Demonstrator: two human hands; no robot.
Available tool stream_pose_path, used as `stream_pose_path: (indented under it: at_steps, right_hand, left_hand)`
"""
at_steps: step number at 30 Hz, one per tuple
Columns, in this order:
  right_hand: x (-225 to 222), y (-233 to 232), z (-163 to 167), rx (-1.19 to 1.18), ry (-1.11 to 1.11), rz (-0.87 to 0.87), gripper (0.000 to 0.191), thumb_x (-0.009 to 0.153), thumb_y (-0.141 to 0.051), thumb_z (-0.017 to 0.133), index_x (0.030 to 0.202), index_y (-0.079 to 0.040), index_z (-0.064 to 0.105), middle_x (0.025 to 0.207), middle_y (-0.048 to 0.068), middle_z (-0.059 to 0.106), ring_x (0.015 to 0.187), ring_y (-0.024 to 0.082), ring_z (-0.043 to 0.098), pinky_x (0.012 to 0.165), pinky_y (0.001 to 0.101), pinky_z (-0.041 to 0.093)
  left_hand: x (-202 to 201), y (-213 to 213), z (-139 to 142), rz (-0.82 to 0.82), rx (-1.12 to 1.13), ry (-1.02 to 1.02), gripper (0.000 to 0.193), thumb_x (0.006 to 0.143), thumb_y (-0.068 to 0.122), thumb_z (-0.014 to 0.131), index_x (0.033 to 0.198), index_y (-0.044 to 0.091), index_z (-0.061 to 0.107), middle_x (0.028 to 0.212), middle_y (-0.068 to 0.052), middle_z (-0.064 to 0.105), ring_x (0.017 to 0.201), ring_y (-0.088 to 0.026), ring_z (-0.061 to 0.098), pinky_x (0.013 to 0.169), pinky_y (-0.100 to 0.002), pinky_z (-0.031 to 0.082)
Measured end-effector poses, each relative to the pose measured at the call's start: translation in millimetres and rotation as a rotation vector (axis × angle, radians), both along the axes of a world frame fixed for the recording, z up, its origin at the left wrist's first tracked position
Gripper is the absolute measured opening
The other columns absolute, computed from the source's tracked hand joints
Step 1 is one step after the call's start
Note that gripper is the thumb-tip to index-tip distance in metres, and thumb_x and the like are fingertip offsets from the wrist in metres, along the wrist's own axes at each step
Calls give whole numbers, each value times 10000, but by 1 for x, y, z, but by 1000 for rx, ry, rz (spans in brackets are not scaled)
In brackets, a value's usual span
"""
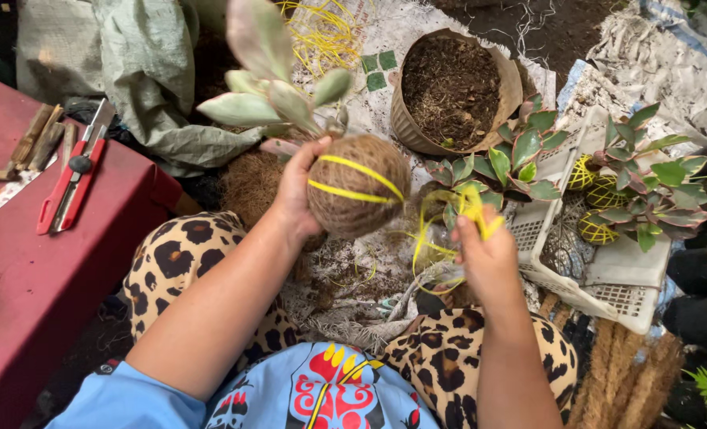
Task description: The person wraps a yellow string around a coconut husk containing a plant's roots. They repeatedly wind the string to secure the husk, then place the finished unit into a white plastic basket with other similar plants.
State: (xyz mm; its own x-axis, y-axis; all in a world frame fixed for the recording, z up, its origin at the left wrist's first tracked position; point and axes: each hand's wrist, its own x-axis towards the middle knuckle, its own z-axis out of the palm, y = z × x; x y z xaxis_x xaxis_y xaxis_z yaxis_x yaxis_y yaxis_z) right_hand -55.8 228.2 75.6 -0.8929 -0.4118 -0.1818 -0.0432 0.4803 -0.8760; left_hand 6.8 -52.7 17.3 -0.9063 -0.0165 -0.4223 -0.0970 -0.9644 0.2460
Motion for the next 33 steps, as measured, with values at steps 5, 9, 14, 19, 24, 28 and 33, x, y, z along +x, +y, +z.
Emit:
stream_pose_path:
  at_steps: [5, 9, 14, 19, 24, 28, 33]
  right_hand:
    - [26, -26, 6, -415, -6, 72, 521, 866, -30, 681, 1333, -69, 452, 1221, -2, 652, 784, 79, 594, 650, 242, 553]
    - [39, -41, -11, -284, -197, 77, 534, 811, -34, 678, 1293, -99, 458, 1015, 9, 655, 761, 86, 633, 597, 254, 551]
    - [23, -17, -29, -407, -225, 39, 107, 974, -109, 700, 1022, -60, 618, 890, 1, 626, 749, 86, 588, 670, 241, 512]
    - [28, -10, -44, -536, -311, 8, 179, 957, -75, 714, 848, -102, 575, 750, -28, 544, 665, 77, 512, 631, 235, 440]
    - [40, -18, -19, -476, 96, -78, 413, 900, 58, 708, 697, -134, 404, 770, -21, 496, 696, 85, 466, 645, 273, 425]
    - [48, -29, 15, -528, 397, -3, 445, 969, 71, 663, 726, -113, 339, 840, 11, 487, 727, 92, 479, 742, 314, 448]
    - [56, -39, 30, -715, 258, 422, 286, 947, -50, 572, 721, -50, 397, 1006, 108, 653, 1107, 281, 666, 950, 485, 534]
  left_hand:
    - [0, 17, -8, -48, 35, -54, 431, 910, 414, 589, 1151, 67, 675, 1110, -175, 749, 993, -331, 730, 954, -520, 574]
    - [-1, 20, -16, 20, 42, 74, 389, 942, 355, 606, 1117, 15, 678, 1063, -188, 751, 954, -307, 735, 927, -470, 594]
    - [1, 17, -19, 119, -223, 104, 306, 942, 269, 626, 1045, -15, 675, 976, -166, 741, 851, -267, 735, 818, -426, 620]
    - [3, 26, -18, 162, -306, 145, 227, 971, 209, 657, 1010, -15, 656, 932, -118, 719, 803, -216, 706, 742, -388, 603]
    - [1, 26, -16, 247, -569, 124, 255, 929, 177, 639, 1044, -31, 731, 965, -94, 764, 839, -174, 718, 807, -314, 582]
    - [1, 26, -20, 383, -980, 119, 204, 959, 150, 674, 1051, -22, 731, 966, -80, 736, 853, -145, 674, 796, -298, 553]
    - [-5, 33, -33, 436, -950, 78, 204, 955, 157, 674, 1046, -14, 740, 977, -65, 738, 865, -140, 670, 801, -285, 549]
